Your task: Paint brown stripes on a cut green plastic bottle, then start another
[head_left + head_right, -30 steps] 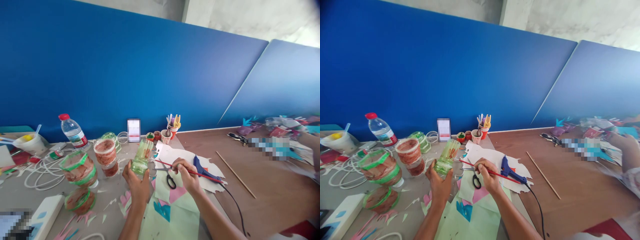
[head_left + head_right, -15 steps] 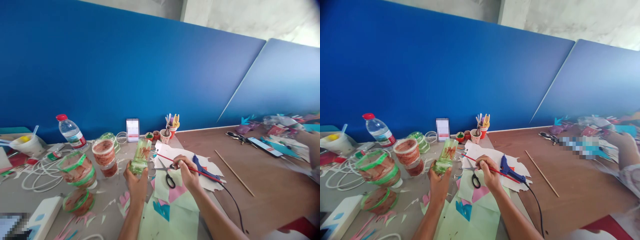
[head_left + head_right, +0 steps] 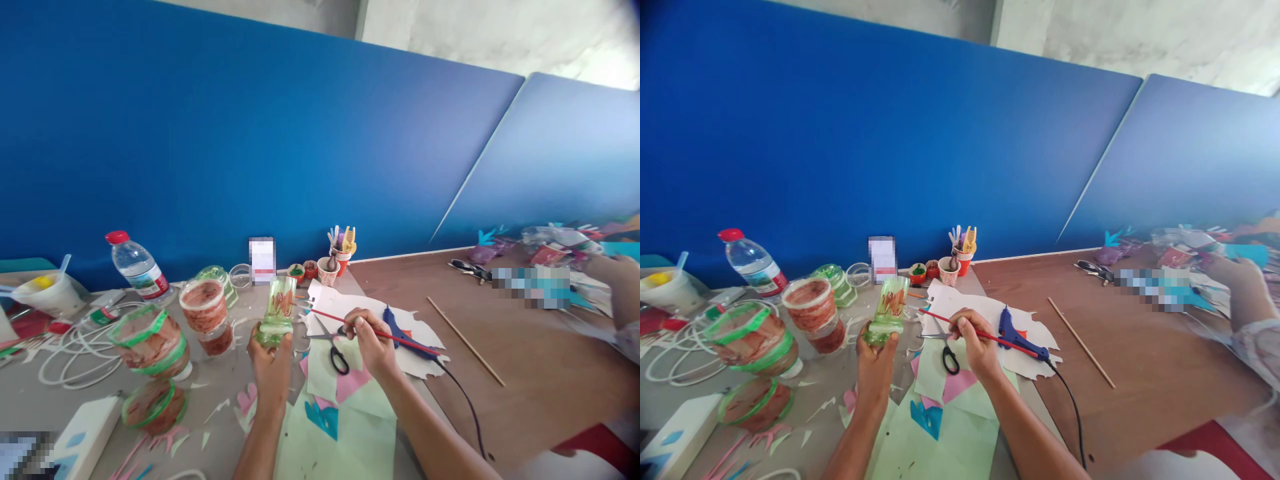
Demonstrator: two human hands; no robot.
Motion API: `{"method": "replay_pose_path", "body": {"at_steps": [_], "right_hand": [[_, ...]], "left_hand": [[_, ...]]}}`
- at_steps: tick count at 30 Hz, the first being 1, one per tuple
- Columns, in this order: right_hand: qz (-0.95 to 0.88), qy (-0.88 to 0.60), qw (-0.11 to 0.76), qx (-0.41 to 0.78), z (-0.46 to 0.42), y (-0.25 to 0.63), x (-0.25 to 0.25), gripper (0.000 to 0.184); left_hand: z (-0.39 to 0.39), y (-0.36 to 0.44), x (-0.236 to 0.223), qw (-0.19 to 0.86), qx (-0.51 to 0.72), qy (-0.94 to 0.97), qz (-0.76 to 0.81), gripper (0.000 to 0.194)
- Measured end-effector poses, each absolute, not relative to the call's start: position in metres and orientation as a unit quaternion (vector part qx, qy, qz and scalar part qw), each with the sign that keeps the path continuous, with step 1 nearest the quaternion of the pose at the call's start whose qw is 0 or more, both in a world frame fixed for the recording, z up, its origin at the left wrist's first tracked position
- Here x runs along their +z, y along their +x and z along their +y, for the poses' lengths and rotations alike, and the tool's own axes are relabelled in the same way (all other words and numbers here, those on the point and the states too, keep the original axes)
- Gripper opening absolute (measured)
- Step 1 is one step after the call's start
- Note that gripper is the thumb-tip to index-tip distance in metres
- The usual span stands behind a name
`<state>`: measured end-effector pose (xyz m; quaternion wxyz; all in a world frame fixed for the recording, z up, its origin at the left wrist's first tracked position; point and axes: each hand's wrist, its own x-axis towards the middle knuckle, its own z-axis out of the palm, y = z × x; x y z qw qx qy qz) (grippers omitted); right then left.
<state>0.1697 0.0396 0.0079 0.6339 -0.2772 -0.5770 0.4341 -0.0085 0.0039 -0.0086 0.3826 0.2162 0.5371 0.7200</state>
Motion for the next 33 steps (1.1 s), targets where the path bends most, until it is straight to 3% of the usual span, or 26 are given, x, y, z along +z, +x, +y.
{"method": "replay_pose_path", "body": {"at_steps": [8, 15, 21, 33], "right_hand": [[-0.57, -0.281, 0.633, 0.442, 0.041, 0.17, 0.008, 0.022], [-0.555, -0.283, 0.637, 0.454, 0.042, 0.171, 0.01, 0.023], [-0.551, -0.295, 0.635, 0.453, 0.043, 0.172, 0.008, 0.024], [-0.56, -0.272, 0.637, 0.455, 0.041, 0.172, 0.012, 0.025]], "left_hand": [[0.004, -0.009, -0.005, 0.373, 0.685, 0.263, 0.568, 0.054], [0.008, -0.011, -0.023, 0.42, 0.708, 0.23, 0.519, 0.06], [0.008, -0.009, -0.02, 0.473, 0.729, 0.194, 0.454, 0.047], [0.005, -0.011, -0.009, 0.586, 0.701, 0.133, 0.383, 0.044]]}}
